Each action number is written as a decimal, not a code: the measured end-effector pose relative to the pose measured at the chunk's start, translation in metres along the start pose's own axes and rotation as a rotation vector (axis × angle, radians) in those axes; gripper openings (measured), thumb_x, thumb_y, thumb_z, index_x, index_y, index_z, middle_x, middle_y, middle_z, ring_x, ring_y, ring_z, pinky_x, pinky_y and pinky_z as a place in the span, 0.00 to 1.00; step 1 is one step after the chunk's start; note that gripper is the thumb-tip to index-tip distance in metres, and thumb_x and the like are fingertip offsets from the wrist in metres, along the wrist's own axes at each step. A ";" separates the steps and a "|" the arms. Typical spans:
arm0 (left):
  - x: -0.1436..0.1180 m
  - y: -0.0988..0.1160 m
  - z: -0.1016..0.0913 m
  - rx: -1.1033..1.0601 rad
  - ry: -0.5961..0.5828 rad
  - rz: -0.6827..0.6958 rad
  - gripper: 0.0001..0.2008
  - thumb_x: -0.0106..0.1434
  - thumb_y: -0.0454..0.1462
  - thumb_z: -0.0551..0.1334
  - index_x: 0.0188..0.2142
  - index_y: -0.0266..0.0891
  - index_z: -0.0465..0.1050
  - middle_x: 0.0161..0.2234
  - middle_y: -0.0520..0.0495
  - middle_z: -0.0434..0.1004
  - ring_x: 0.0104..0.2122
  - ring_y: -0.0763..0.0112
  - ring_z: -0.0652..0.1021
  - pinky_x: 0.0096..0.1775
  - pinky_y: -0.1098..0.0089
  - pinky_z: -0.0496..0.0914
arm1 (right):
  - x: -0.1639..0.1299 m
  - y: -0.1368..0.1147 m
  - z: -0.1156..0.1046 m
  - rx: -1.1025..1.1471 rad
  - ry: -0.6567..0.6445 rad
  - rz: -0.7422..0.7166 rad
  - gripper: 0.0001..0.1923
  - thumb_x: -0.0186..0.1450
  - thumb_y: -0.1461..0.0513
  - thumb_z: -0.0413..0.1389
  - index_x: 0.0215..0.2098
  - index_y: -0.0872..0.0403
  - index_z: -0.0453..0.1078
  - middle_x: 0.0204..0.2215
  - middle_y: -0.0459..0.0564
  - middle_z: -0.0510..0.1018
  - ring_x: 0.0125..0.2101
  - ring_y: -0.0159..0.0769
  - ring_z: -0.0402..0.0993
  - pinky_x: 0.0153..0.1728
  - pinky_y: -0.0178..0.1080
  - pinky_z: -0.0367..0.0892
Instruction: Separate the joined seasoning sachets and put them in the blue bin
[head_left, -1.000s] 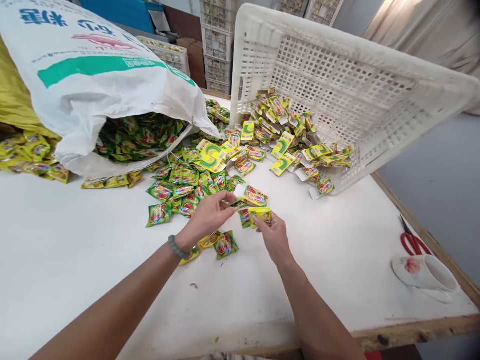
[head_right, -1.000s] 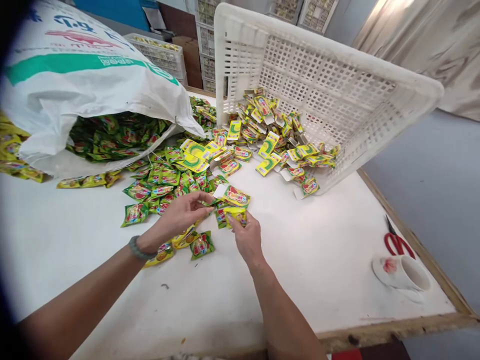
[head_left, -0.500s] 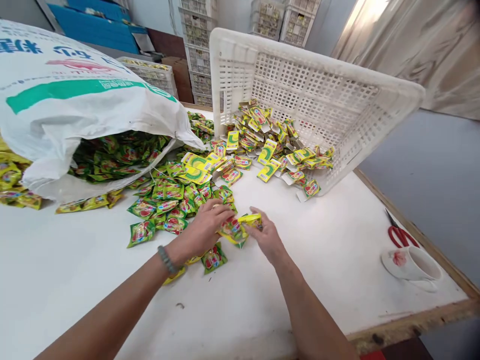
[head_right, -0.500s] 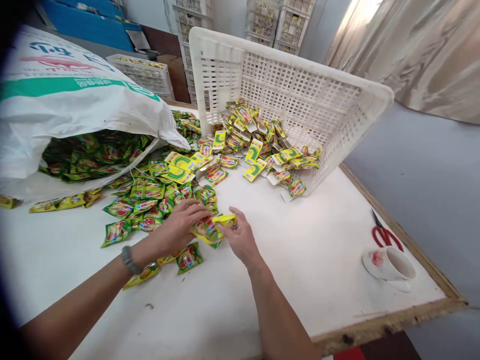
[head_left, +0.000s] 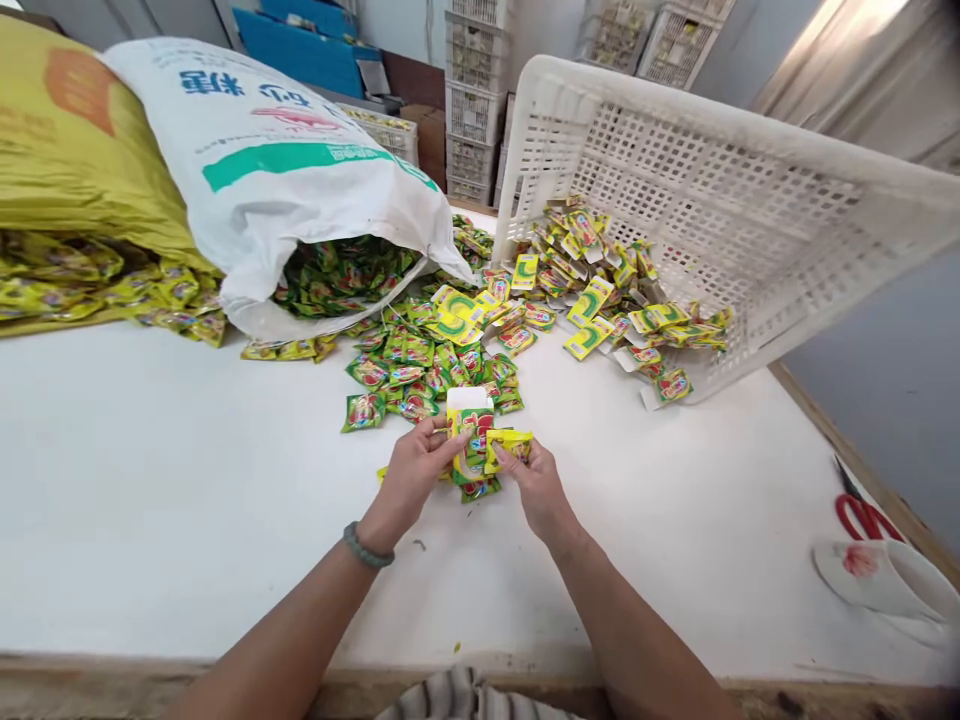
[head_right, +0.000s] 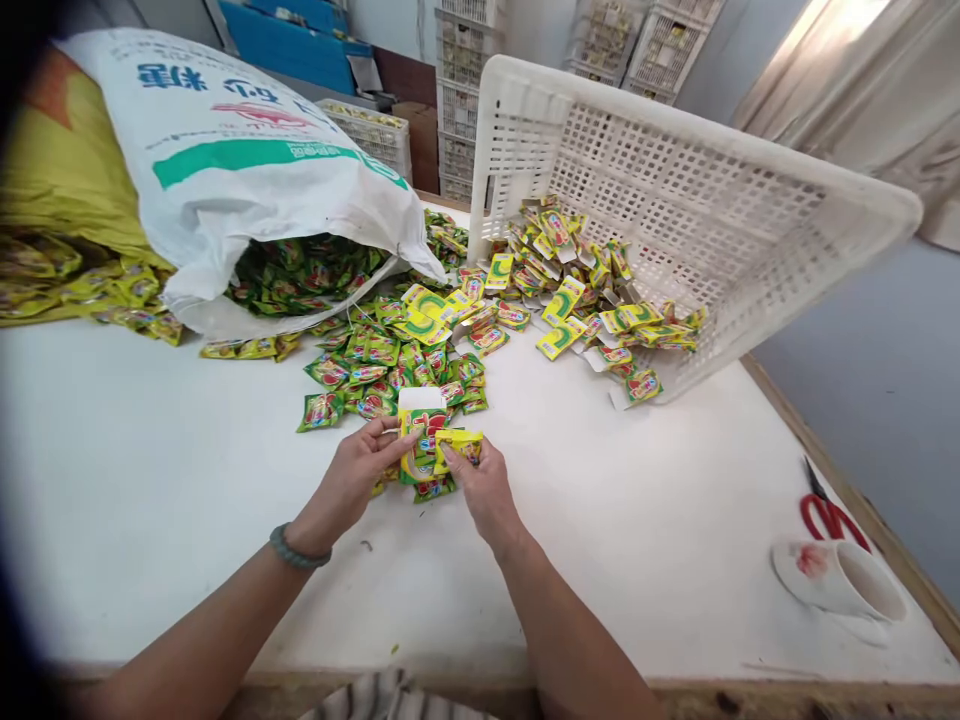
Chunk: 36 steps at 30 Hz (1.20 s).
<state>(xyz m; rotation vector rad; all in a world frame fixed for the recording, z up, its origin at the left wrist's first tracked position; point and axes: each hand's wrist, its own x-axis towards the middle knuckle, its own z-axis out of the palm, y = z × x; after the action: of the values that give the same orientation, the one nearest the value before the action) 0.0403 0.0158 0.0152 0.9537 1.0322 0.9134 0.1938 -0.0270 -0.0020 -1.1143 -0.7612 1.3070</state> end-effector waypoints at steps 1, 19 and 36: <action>0.000 0.002 -0.004 0.066 0.007 0.024 0.30 0.47 0.50 0.71 0.45 0.36 0.70 0.26 0.50 0.78 0.27 0.65 0.78 0.29 0.69 0.71 | 0.002 0.000 -0.004 -0.048 0.037 -0.029 0.17 0.56 0.56 0.65 0.41 0.54 0.73 0.37 0.49 0.80 0.38 0.37 0.76 0.43 0.41 0.70; -0.001 -0.002 -0.016 0.827 -0.262 0.272 0.20 0.64 0.50 0.55 0.40 0.38 0.78 0.24 0.52 0.72 0.24 0.72 0.67 0.26 0.73 0.58 | 0.009 -0.021 -0.039 -0.622 -0.144 -0.011 0.11 0.57 0.56 0.60 0.35 0.53 0.73 0.28 0.45 0.76 0.30 0.34 0.69 0.33 0.36 0.64; -0.002 -0.002 -0.008 0.652 -0.164 0.238 0.21 0.55 0.52 0.65 0.38 0.38 0.78 0.30 0.51 0.78 0.27 0.71 0.70 0.29 0.74 0.62 | 0.005 -0.020 -0.019 -0.453 0.166 -0.107 0.17 0.53 0.49 0.64 0.29 0.54 0.71 0.24 0.44 0.75 0.22 0.29 0.64 0.24 0.33 0.64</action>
<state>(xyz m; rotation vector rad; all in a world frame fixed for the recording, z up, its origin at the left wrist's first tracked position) 0.0329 0.0151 0.0118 1.6959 1.1106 0.6764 0.2194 -0.0243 0.0091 -1.4986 -1.0063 0.9597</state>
